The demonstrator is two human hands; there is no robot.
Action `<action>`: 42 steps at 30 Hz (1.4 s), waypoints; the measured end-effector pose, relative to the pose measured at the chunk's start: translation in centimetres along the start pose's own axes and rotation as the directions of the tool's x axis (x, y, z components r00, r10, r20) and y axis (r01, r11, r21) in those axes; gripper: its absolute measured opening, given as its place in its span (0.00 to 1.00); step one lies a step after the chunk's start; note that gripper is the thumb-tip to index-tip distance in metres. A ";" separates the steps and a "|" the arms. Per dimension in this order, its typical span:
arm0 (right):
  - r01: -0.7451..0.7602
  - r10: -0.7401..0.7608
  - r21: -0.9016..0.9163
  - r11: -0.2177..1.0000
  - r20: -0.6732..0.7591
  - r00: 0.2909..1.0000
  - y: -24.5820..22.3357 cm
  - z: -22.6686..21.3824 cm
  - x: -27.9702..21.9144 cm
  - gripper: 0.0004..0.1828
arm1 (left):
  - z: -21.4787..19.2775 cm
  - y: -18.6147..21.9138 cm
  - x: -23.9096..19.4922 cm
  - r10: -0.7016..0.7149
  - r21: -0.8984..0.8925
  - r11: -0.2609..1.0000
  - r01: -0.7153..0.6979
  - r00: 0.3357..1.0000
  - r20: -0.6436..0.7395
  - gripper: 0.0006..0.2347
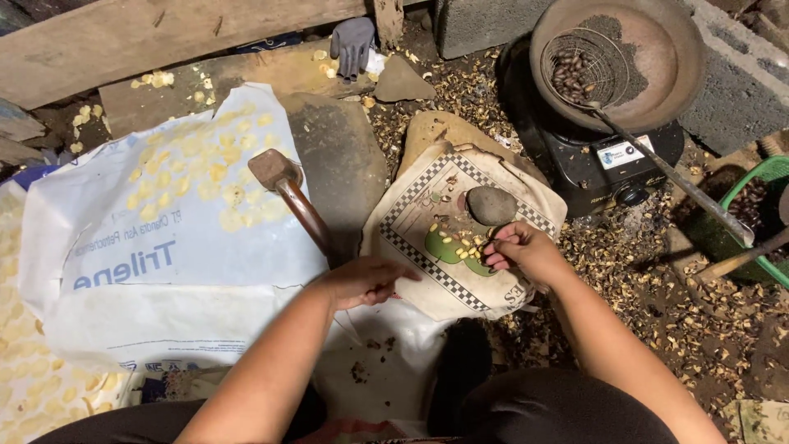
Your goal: Cracking nuts with a wooden mallet and dehusking them using a stone
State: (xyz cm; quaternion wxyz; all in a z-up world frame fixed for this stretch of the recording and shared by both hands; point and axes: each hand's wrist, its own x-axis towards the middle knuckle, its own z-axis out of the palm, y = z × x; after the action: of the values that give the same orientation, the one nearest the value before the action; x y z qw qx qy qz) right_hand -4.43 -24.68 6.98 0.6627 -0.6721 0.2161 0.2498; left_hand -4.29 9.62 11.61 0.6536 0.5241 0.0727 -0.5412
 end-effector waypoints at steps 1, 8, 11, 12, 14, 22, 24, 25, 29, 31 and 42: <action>-0.001 0.001 0.001 1.000 -0.001 1.000 0.8 -0.5 0.5 0.10 | -0.4 -0.9 1.9 -0.002 0.000 1.000 0.002 1.000 0.001 0.14; -0.027 -0.264 -0.788 0.615 -0.238 0.935 2.7 -1.5 1.0 0.13 | -2.3 -4.1 12.5 0.432 0.318 0.890 -0.327 0.828 -0.357 0.08; 0.124 -0.356 -0.857 0.500 -0.072 0.932 4.0 1.0 2.0 0.10 | -1.3 -2.4 13.8 0.582 0.821 0.570 0.035 0.688 -0.433 0.02; 0.203 -0.363 -0.882 0.425 0.040 0.931 4.3 2.0 2.9 0.13 | -0.4 -0.6 13.4 0.566 0.899 0.373 0.230 0.711 -0.417 0.06; 0.188 -0.340 -0.915 0.357 0.060 0.939 6.9 1.5 5.4 0.14 | -0.5 -1.6 15.1 0.566 0.889 0.437 0.135 0.727 -0.389 0.06; 0.094 -0.284 -0.791 0.604 -0.103 0.953 0.0 2.3 -0.7 0.11 | 0.6 -1.8 14.4 0.636 0.987 0.158 -0.008 0.765 -0.096 0.08; 0.223 -0.301 -0.746 0.627 0.032 0.953 0.4 2.8 -1.2 0.05 | -0.2 -2.0 14.6 0.663 0.869 0.455 -0.196 0.727 -0.182 0.05; 0.222 -0.303 -0.746 0.628 0.029 0.953 0.8 3.0 -0.8 0.05 | -0.2 -2.2 14.7 0.663 0.870 0.452 -0.197 0.727 -0.179 0.05; 0.309 -0.382 -0.901 0.306 0.181 0.906 2.3 4.3 -0.2 0.09 | 0.7 -1.4 11.7 0.141 -0.374 0.873 -0.313 0.896 -0.421 0.09; 0.273 -0.359 -0.944 0.187 0.193 0.913 2.5 4.8 -0.3 0.11 | 1.3 -0.2 9.8 0.077 -0.598 0.744 -0.299 0.927 -0.367 0.08; 0.058 -0.067 -0.171 0.984 -0.047 0.997 -3.2 0.8 -1.9 0.15 | 1.3 -0.6 13.7 0.607 0.884 0.458 -0.094 0.759 -0.234 0.08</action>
State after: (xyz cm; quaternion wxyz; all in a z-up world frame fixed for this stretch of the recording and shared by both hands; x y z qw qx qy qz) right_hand -4.00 -23.90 10.68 0.6047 -0.7388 0.1905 0.2286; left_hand 0.19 0.04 2.75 0.3789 0.8960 -0.1336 -0.1891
